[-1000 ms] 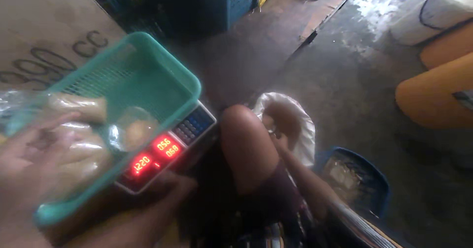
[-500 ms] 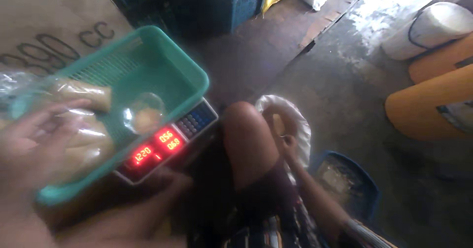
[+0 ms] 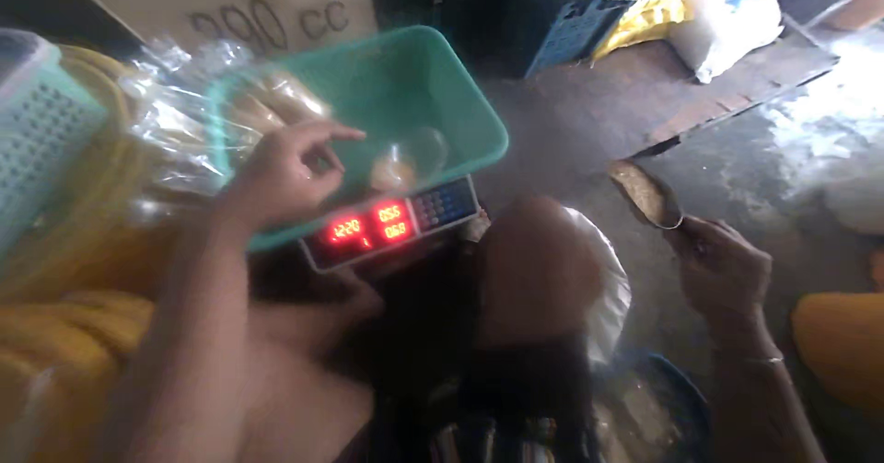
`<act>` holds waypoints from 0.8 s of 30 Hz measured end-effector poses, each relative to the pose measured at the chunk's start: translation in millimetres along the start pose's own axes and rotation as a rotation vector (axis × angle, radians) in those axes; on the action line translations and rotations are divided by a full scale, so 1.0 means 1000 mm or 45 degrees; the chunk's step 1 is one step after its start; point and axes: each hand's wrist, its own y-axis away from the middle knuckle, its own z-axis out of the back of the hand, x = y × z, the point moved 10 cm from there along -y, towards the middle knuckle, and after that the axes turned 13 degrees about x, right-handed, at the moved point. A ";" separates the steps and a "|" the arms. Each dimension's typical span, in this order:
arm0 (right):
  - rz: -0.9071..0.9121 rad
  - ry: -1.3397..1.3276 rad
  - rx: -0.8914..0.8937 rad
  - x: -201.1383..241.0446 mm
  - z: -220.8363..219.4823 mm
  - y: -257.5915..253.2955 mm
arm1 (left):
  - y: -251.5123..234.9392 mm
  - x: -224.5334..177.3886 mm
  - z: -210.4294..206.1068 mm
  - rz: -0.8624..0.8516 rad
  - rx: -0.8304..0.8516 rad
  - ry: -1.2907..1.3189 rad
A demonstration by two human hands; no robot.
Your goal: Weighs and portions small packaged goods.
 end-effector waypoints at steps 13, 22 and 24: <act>0.521 0.063 0.342 0.203 0.009 -0.086 | 0.010 0.009 0.015 0.227 0.006 0.045; 0.697 0.301 0.487 0.260 -0.001 -0.112 | 0.011 0.004 0.012 0.240 0.080 0.077; 0.711 0.334 0.501 0.263 -0.002 -0.114 | 0.011 0.002 0.012 0.215 0.076 0.075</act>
